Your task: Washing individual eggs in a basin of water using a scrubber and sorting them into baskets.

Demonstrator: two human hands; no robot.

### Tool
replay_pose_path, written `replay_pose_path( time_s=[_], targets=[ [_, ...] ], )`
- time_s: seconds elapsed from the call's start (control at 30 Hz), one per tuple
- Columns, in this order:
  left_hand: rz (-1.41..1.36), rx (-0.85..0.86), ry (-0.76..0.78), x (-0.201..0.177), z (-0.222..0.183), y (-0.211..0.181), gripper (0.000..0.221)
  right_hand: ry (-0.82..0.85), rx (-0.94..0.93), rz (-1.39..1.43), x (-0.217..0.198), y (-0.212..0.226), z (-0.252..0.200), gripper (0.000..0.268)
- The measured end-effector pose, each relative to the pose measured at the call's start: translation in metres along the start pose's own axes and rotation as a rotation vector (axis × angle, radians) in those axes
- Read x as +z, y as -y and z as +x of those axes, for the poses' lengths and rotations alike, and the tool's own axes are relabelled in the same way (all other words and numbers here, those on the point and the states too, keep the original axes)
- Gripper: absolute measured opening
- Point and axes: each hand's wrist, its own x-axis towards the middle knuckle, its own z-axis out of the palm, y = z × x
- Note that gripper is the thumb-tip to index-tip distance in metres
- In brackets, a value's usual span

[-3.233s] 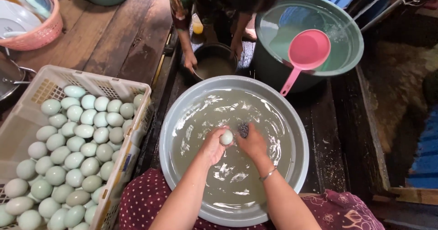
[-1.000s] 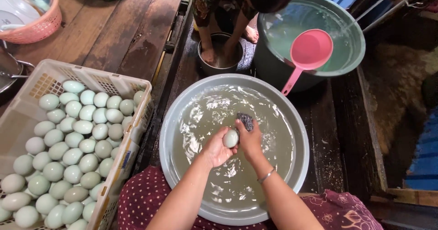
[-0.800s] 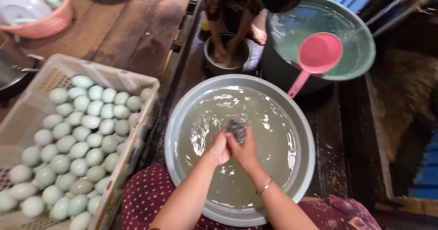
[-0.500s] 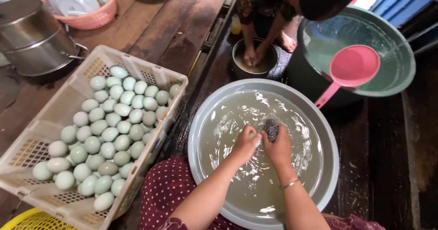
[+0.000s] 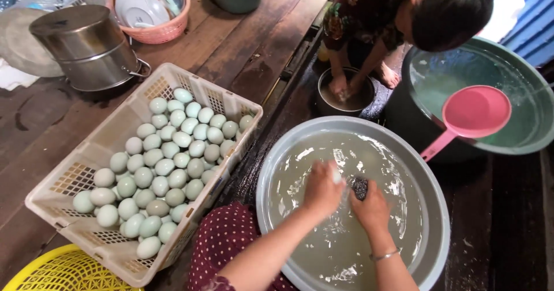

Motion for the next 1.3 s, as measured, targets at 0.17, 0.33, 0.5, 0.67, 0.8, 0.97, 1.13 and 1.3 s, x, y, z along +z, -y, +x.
replay_pose_path(
  time_s=[0.17,0.33,0.5,0.67,0.8,0.97,1.13,1.3],
  targets=[
    [-0.585,-0.126,-0.63,-0.09,0.053,0.039,0.051,-0.016,0.002,0.004,-0.002,0.001,-0.001,0.06],
    [-0.534,-0.474,-0.689,-0.151,0.109,0.163,0.049,0.036,0.018,0.13,-0.022,0.019,-0.015,0.062],
    [-0.467,-0.562,-0.744,-0.136,0.144,0.271,0.048,0.09,0.05,0.055,-0.019,0.016,-0.011,0.054],
    [-0.334,-0.723,-0.639,-0.14,0.145,0.263,0.032,0.05,0.068,0.091,0.001,-0.006,0.008,0.069],
    [-0.343,-0.753,-0.606,-0.147,0.14,0.253,0.039,0.076,0.072,0.064,-0.007,0.005,-0.001,0.056],
    [-0.323,-0.822,-0.456,-0.169,0.123,0.217,0.058,0.102,0.098,0.08,-0.015,0.012,-0.005,0.057],
    [-0.138,-0.481,-0.78,-0.13,0.161,0.308,0.029,0.078,0.079,0.084,-0.015,0.01,-0.003,0.059],
    [0.041,0.249,-0.72,-0.062,0.087,0.147,0.014,0.16,0.111,0.011,-0.011,0.005,-0.004,0.057]
  ],
)
